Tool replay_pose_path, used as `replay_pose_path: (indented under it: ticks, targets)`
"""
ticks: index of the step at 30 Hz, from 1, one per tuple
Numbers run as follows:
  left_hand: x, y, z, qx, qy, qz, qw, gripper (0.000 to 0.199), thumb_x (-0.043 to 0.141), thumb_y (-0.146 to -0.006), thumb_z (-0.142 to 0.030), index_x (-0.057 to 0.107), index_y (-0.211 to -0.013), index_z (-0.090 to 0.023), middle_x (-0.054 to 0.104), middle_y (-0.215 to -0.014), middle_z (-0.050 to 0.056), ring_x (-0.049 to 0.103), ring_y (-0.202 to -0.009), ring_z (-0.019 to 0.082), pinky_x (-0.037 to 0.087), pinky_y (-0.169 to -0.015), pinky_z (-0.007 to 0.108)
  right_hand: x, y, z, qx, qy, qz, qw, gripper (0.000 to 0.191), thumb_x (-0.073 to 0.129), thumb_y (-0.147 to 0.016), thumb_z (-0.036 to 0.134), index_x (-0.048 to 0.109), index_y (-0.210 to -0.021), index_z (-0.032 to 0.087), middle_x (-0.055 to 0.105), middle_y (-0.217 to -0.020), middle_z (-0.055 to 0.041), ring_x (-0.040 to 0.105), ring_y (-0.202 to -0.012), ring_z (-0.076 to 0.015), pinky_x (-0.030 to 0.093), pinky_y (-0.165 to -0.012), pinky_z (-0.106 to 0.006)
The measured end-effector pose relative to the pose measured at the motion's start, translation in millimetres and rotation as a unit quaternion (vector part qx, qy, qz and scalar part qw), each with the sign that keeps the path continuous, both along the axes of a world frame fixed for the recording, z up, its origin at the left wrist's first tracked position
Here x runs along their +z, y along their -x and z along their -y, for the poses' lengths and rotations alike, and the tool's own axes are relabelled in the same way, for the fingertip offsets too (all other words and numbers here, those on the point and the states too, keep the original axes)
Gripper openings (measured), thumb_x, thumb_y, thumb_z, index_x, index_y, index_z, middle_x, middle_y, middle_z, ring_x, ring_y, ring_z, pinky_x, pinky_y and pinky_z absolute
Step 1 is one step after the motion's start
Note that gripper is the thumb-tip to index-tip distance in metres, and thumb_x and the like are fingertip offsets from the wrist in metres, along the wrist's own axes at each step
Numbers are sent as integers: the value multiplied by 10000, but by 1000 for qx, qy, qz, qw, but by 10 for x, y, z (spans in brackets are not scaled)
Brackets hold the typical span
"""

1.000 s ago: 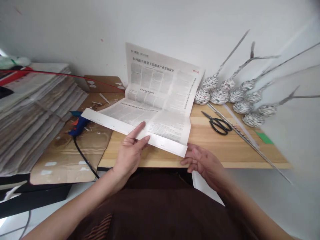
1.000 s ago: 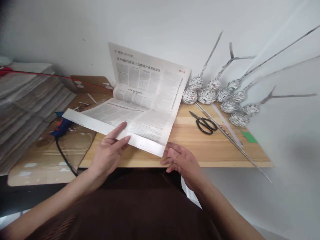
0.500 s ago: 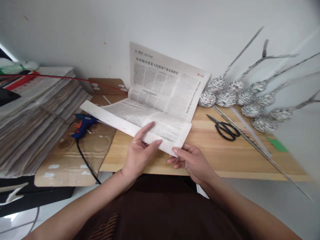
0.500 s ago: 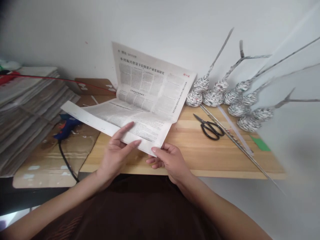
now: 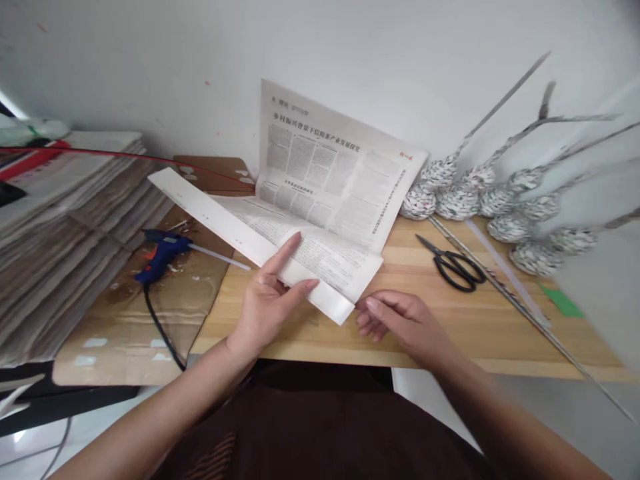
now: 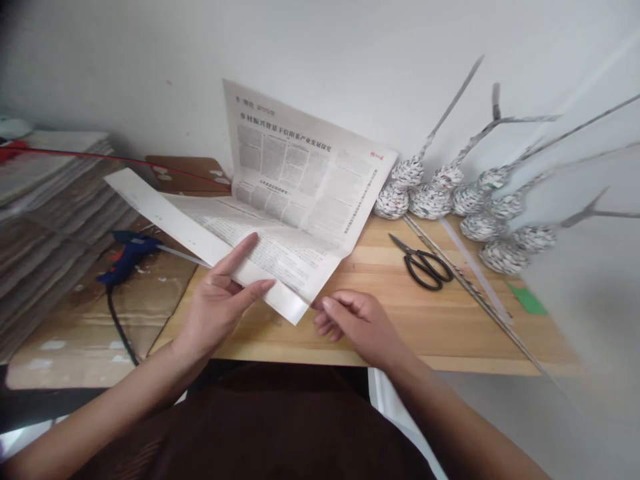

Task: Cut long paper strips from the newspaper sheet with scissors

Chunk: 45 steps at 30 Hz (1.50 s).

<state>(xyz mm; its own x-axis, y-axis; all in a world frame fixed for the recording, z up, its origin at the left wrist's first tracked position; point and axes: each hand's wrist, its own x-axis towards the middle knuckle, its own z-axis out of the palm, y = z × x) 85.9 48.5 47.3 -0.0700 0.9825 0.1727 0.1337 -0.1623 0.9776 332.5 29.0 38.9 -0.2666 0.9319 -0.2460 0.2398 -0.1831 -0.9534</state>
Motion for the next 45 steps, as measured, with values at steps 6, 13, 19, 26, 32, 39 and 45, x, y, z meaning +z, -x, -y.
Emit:
replay_pose_path:
  ticks: [6, 13, 19, 26, 32, 39, 45]
  targets:
    - [1, 87, -95, -20, -4, -2, 1000, 822, 827, -769, -333, 482, -1511, -255, 538, -1533, 82, 545, -1365, 332, 465, -1140, 501, 99, -1216, -277, -104, -241, 529, 807, 335, 552, -912, 379, 735, -1087, 160, 745, -1118, -181, 665, -1083, -377, 508, -912, -510]
    - [87, 82, -164, -35, -16, 18, 999, 872, 843, -749, -309, 453, -1527, -259, 470, -1588, 77, 491, -1413, 335, 416, -1176, 505, 162, -1670, -592, -91, -135, 563, 810, 316, 631, -788, 353, 707, -1044, 184, 764, -973, -130, 714, -902, -327, 527, -747, -401]
    - [127, 73, -320, -62, -61, 48, 995, 914, 835, -754, -275, 398, -1556, -266, 385, -1639, 93, 367, -1494, 333, 323, -1222, 516, 270, -1589, -794, -66, -66, 544, 834, 230, 702, -621, 322, 684, -815, 200, 747, -775, -105, 708, -767, -322, 494, -654, -376]
    - [188, 75, -631, -101, -106, 59, 987, 950, 830, -753, -253, 354, -1575, -287, 343, -1660, 84, 363, -1498, 323, 345, -1211, 504, 404, -1042, -307, 20, -11, 188, 982, 210, 678, -791, 411, 637, -853, 215, 633, -730, -22, 560, -634, -167, 397, -546, -276]
    - [267, 62, -915, -106, -120, 54, 986, 992, 864, -704, -253, 377, -1568, -282, 354, -1654, 86, 369, -1493, 342, 351, -1205, 524, 244, -479, -42, 140, 75, -23, 987, 346, 776, -811, 402, 608, -1032, 196, 611, -793, 3, 529, -662, -123, 410, -594, -249]
    - [379, 76, -1252, -111, -131, 46, 984, 1012, 884, -691, -250, 381, -1569, -245, 345, -1655, 111, 361, -1497, 342, 304, -1229, 519, 175, -340, -7, 104, 69, -20, 992, 452, 744, -804, 581, 483, -898, 224, 528, -688, 44, 499, -534, -112, 354, -505, -239]
    - [325, -7, -1298, -146, -110, 79, 980, 1067, 900, -679, -310, 339, -1586, -270, 274, -1684, 96, 302, -1521, 360, 267, -1235, 546, 301, -298, -81, 134, -29, 60, 989, 483, 716, -777, 647, 496, -841, 222, 527, -768, -4, 444, -690, -165, 361, -608, -286]
